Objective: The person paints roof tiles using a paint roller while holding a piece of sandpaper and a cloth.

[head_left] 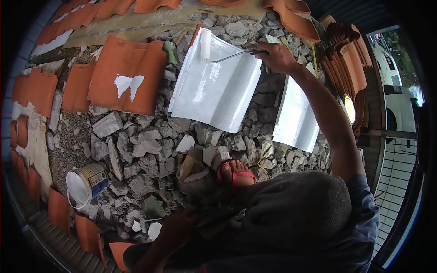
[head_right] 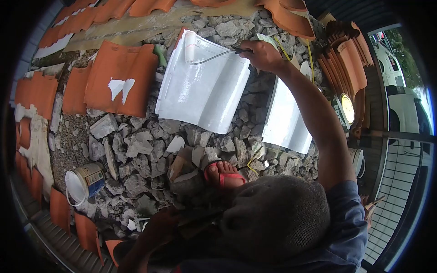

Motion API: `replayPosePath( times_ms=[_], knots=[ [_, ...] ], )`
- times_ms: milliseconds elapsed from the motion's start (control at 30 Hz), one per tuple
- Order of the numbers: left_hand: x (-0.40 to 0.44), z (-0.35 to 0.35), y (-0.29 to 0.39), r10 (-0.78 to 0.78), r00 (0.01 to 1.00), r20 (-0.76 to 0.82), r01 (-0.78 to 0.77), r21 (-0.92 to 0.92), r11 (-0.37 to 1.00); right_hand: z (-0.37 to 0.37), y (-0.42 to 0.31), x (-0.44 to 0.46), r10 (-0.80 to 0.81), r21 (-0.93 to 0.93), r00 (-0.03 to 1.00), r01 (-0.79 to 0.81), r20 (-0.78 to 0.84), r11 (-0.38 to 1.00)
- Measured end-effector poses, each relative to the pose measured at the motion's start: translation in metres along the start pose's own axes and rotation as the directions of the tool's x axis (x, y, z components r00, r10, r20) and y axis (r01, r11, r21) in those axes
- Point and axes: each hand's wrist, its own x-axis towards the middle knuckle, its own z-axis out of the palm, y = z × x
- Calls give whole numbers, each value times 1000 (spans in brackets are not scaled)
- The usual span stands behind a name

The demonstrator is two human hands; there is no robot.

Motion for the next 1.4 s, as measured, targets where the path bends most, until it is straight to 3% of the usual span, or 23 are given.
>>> replayPosePath(
  times_ms=[133, 267, 400, 533, 600, 667, 733, 867, 1067, 1133, 1167, 1233, 1267, 1333, 1400],
  knots=[
    [2, 6, -3, 72, 997, -33, -71, 38, 997, -5, -4, 0, 51, 103, 998, -47, -40, 994],
    [2, 0, 1, 18, 1000, 13, -18, 29, 999, -9, 1, -3, 77, 127, 996, -72, -35, 989],
    [3, 0, 4, 10, 1000, -2, -10, 14, 1000, -11, -8, 10, 198, 183, 980, -195, 0, 964],
    [2, 4, 2, 38, 999, -19, -38, 25, 999, -9, 13, 5, 189, 306, 970, -228, 151, 924],
    [0, 1, 1, 32, 999, -16, -31, 26, 999, -17, 23, -12, 296, 246, 905, -375, 304, 894],
    [-1, -1, 1, 24, 1000, -12, -24, 19, 1000, -16, 53, -41, 242, 112, 941, -274, 236, 955],
    [-3, -4, 2, 13, 1000, 3, -13, 22, 1000, -29, 70, -66, 293, 9, 914, -308, 282, 951],
    [-5, -2, 4, 1, 1000, -1, -1, 39, 999, -44, 80, -95, 275, 93, 928, -305, 250, 948],
    [-4, 5, 1, 42, 999, -7, -42, 46, 998, -17, 50, -61, 281, -21, 938, -283, 202, 959],
    [-4, 5, -1, 45, 999, -30, -45, 22, 999, 4, 33, -41, 216, 225, 975, -221, 48, 949],
    [-5, 4, -1, 40, 999, -30, -39, 29, 999, 6, 26, -30, 215, 232, 976, -219, 43, 948],
    [-6, 2, 0, -2, 1000, -4, 2, 55, 999, 0, 11, -8, 260, 230, 944, -304, 203, 924],
    [-7, 1, -1, -6, 1000, -3, 7, 57, 998, 0, 5, -3, 259, 235, 945, -303, 202, 923],
    [-7, 0, -1, 6, 1000, -28, -5, 39, 999, 2, 3, 2, 281, 453, 936, -349, 212, 820],
    [-8, 1, -2, 4, 1000, -25, -3, 32, 999, 7, 4, 2, 219, 530, 957, -289, 192, 797]
  ],
)
